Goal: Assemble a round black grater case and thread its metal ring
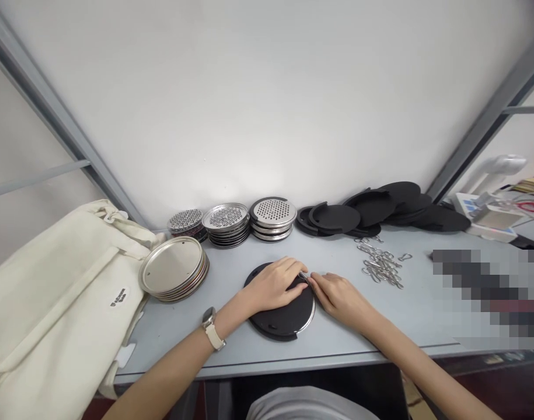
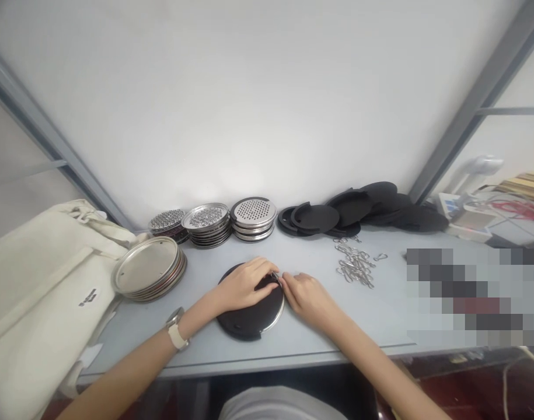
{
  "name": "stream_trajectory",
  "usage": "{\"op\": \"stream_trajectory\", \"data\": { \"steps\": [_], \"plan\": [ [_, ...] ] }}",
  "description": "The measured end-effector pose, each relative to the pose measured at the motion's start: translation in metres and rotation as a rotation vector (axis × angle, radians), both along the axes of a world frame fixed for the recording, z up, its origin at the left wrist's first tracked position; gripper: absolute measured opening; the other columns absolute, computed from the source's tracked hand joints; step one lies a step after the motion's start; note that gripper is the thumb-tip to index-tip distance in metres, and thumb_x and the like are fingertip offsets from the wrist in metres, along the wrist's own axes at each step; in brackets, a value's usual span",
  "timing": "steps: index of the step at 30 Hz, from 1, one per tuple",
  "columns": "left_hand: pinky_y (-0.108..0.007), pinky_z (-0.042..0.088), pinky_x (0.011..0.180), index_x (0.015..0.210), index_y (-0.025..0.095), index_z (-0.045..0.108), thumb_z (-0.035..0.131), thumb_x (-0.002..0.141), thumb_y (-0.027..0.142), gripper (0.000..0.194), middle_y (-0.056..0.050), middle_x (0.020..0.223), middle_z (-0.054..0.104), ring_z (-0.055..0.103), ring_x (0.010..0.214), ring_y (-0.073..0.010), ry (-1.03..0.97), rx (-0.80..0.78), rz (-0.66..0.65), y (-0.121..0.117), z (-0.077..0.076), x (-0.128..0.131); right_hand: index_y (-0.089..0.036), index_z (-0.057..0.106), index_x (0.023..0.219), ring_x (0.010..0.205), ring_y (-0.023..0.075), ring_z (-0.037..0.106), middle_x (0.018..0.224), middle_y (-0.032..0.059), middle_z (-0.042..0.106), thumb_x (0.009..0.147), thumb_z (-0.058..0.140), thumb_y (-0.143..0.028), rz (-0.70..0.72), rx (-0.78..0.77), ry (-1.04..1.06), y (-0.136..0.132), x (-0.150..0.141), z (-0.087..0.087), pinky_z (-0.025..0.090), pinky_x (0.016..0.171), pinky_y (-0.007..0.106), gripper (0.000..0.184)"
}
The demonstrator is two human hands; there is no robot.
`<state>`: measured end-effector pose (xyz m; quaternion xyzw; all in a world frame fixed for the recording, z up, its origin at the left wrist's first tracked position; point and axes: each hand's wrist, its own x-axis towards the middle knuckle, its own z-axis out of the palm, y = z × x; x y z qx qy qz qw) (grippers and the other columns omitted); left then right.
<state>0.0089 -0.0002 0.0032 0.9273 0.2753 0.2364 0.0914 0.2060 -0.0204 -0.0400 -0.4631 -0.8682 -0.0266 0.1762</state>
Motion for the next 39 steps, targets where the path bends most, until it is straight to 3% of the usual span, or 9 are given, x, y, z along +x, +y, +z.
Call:
{"op": "stream_trajectory", "data": {
  "steps": [17,39],
  "plan": [
    [-0.032,0.044,0.085,0.105,0.016,0.051,0.045,0.092,0.019,0.015,-0.006,0.096,0.059,0.054,0.091,-0.0185,0.071,0.030,-0.033,-0.0014,0.0033,0.0006,-0.017,0.058,0.083,0.062,0.0183,0.056,0.066,0.0052,0.062,0.098,0.025,-0.027,0.019,-0.056,0.017,-0.0011,-0.0004,0.0050,0.033,0.059,0.028,0.038],
    [-0.031,0.044,0.084,0.105,0.017,0.051,0.046,0.091,0.021,0.015,-0.005,0.094,0.061,0.055,0.090,-0.0176,0.062,0.019,-0.025,-0.0013,0.0015,-0.0009,-0.018,0.049,0.081,0.049,0.0157,0.048,0.056,0.0007,0.053,0.099,0.023,-0.027,0.011,0.058,0.028,-0.0016,-0.0027,0.0044,0.029,0.050,0.026,0.032]
  ]
}}
